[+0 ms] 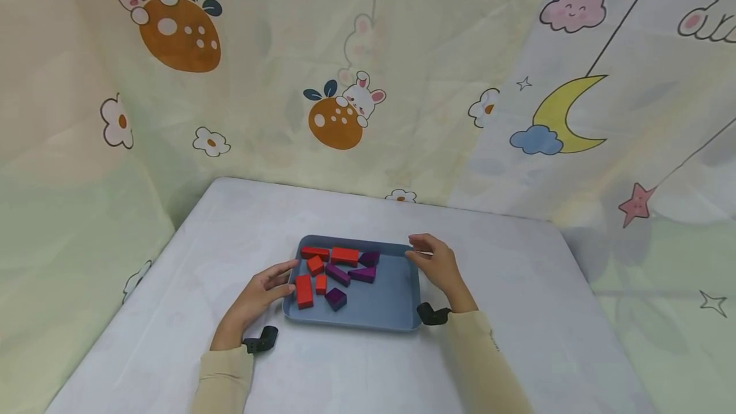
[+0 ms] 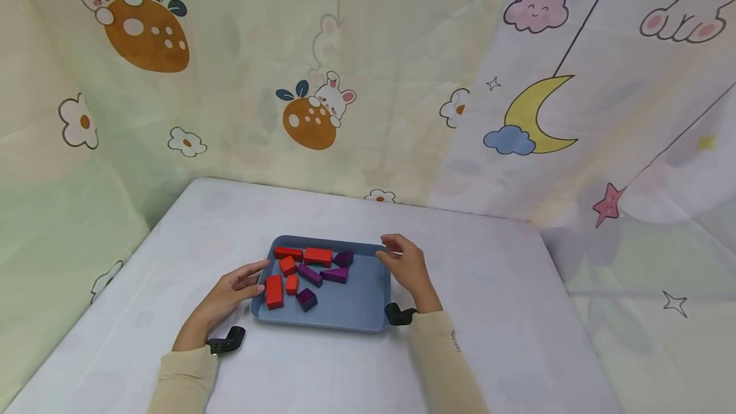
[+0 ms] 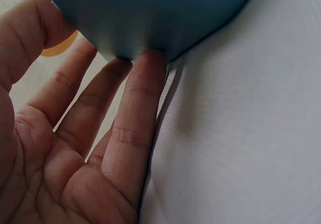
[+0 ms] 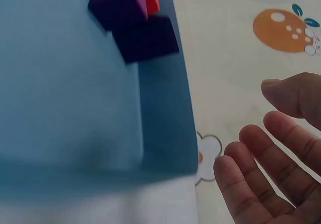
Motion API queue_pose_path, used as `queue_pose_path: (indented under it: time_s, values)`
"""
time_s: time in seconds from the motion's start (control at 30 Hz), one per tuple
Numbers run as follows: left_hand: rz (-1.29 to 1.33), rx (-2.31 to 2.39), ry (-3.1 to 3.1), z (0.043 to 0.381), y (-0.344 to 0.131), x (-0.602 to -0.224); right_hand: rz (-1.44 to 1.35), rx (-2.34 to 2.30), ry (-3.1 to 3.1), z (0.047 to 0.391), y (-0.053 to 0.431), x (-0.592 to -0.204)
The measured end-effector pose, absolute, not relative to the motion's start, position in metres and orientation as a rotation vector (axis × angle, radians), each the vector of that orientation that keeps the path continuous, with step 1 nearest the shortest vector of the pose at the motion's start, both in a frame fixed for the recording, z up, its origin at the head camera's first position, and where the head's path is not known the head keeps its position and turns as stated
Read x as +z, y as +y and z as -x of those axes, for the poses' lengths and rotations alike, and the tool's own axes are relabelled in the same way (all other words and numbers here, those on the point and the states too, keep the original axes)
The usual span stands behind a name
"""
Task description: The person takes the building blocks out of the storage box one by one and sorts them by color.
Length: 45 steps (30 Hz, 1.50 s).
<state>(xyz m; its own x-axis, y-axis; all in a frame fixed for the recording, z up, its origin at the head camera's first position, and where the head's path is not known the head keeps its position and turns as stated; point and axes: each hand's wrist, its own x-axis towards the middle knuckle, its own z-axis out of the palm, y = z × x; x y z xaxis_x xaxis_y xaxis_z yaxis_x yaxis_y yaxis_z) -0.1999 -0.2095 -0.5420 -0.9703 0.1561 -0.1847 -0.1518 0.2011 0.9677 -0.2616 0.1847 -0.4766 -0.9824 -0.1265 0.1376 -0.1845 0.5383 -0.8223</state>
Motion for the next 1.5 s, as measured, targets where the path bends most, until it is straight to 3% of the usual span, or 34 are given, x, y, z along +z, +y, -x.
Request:
queue_pose_path:
  time_s: [0.8,1.5]
  values:
    - [-0.02,1.853,2.23,0.201,-0.205,-0.545,-0.076,1.382,-2.934,0.272,0.126,-0.504]
    - [-0.029,1.844,2.246,0.2,-0.211,-0.542,-0.263,1.636,-2.671,0.261,0.173,-0.478]
